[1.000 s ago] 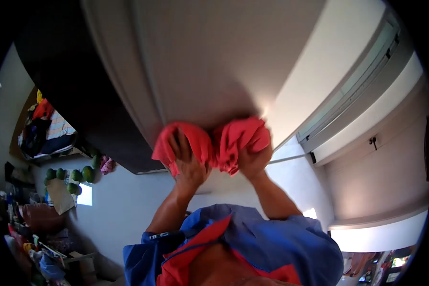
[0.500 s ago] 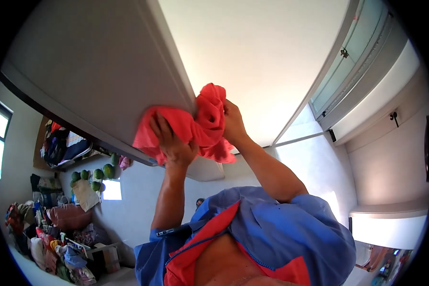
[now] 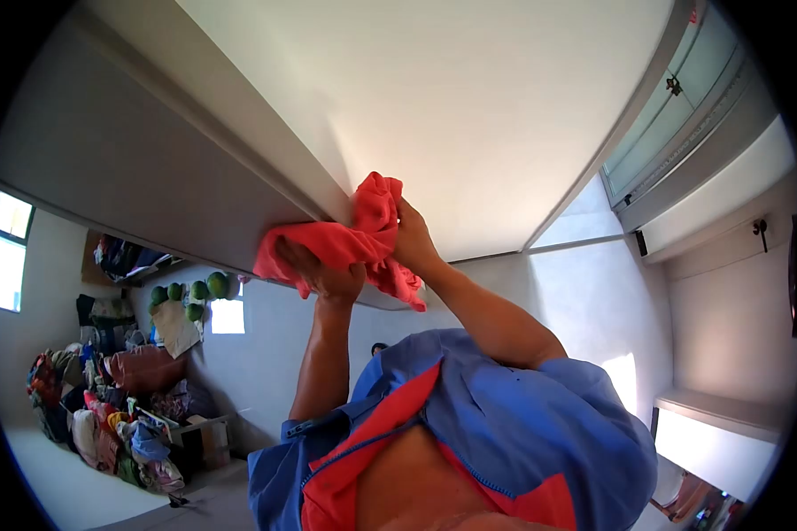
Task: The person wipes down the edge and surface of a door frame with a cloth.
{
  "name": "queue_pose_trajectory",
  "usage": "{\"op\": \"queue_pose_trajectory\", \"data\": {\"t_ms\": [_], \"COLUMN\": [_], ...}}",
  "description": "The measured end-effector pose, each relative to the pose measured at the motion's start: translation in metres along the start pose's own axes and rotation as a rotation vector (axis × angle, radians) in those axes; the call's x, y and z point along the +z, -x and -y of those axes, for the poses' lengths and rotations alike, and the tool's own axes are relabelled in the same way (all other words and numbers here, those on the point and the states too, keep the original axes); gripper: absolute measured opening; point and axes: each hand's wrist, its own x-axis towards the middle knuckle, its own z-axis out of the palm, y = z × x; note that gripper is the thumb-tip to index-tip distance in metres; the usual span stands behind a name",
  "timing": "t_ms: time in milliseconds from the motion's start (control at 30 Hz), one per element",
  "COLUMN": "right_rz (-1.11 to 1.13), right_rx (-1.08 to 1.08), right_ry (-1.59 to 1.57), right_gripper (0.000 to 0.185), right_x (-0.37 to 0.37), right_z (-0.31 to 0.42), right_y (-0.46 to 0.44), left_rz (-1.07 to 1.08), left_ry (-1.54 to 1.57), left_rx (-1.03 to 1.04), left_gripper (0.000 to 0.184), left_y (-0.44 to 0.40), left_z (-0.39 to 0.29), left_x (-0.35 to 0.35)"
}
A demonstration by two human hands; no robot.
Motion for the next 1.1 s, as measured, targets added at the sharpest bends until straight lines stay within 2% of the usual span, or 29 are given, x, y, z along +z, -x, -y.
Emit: {"op": "queue_pose_trajectory", "data": {"t_ms": [33,100,200,233,300,367,433,467,533,567,600,633,667,700,733,767,833,867,900,967,1000,1067,1100], "right_rz": [0.007,-0.026,-0.023,-0.061,-0.055,-0.174,-0.188,-0.201,-0.215,-0.225,-0.270,-0.279,-0.322,-0.360,-0.390,-0.395,-0.654,-0.675,-0.673,-0.613,-0.544,-0.592,-0.627], "right_rx": [-0.001,-0.170,-0.281,-0.357,-0.340,-0.552,-0.500,-0.439,-0.379,-0.318,-0.468,-0.467,-0.653,-0.844,-0.876,-0.889,-1.046,-0.991,-1.006,-0.925,-0.953,-1.045,-1.134], "right_ry": [-0.001,0.149,0.220,0.278,0.294,0.186,0.206,0.221,0.197,0.172,0.193,0.204,0.243,0.281,0.338,0.349,0.579,0.617,0.629,0.451,0.617,0.681,0.726], "right_gripper": [0.053,0.049,0.051,0.054,0.060,0.058,0.057,0.055,0.053,0.050,0.046,0.046,0.045,0.044,0.044,0.044,0.046,0.046,0.046,0.048,0.049,0.050,0.051], "right_x": [0.001,0.003,0.012,0.015,0.019,0.024,0.024,0.025,0.028,0.032,0.038,0.043,0.048,0.053,0.065,0.076,0.093,0.101,0.108,0.120,0.130,0.158,0.172], "right_z": [0.008,0.033,0.083,0.088,0.081,0.055,0.029,0.018,0.031,0.040,0.049,0.055,0.062,0.070,0.080,0.077,0.065,0.063,0.051,0.021,0.024,0.030,0.042], "right_y": [-0.003,-0.007,-0.013,-0.015,-0.019,-0.021,-0.015,-0.011,-0.001,0.004,0.006,0.007,0.009,0.010,0.016,0.018,0.018,0.022,0.022,0.022,0.026,0.024,0.023], "left_rz": [-0.070,-0.072,-0.055,-0.037,-0.051,-0.073,0.087,0.087,-0.008,-0.007,0.026,0.057,0.051,-0.049,-0.151,-0.165,-0.130,-0.091,-0.107,-0.016,-0.023,0.039,0.031], "left_ry": [-0.020,0.008,0.056,0.077,0.054,0.041,0.020,0.023,-0.065,-0.055,-0.037,-0.016,-0.002,-0.003,-0.006,0.004,0.040,0.036,0.044,0.133,0.149,0.258,0.275], "left_rx": [0.059,0.045,0.047,0.067,0.065,0.067,0.112,0.113,0.359,0.358,0.319,0.280,0.278,0.227,0.174,0.176,0.173,0.224,0.217,0.282,0.282,0.285,0.290], "left_gripper": [0.076,0.078,0.081,0.083,0.080,0.077,0.067,0.067,0.058,0.058,0.057,0.056,0.056,0.055,0.054,0.054,0.056,0.051,0.051,0.042,0.042,0.061,0.061], "left_y": [-0.008,-0.029,-0.049,-0.051,-0.037,-0.022,-0.013,-0.015,-0.042,-0.046,-0.048,-0.058,-0.069,-0.093,-0.106,-0.105,-0.096,-0.085,-0.077,-0.066,-0.065,-0.066,-0.075], "left_z": [-0.002,0.002,0.021,0.027,0.029,0.032,0.030,0.031,0.024,0.028,0.033,0.034,0.037,0.035,0.040,0.051,0.073,0.086,0.094,0.105,0.112,0.126,0.134], "left_x": [-0.001,-0.012,-0.020,-0.021,-0.011,-0.002,-0.005,-0.006,-0.025,-0.032,-0.037,-0.046,-0.057,-0.072,-0.082,-0.086,-0.092,-0.089,-0.088,-0.090,-0.093,-0.096,-0.102]}}
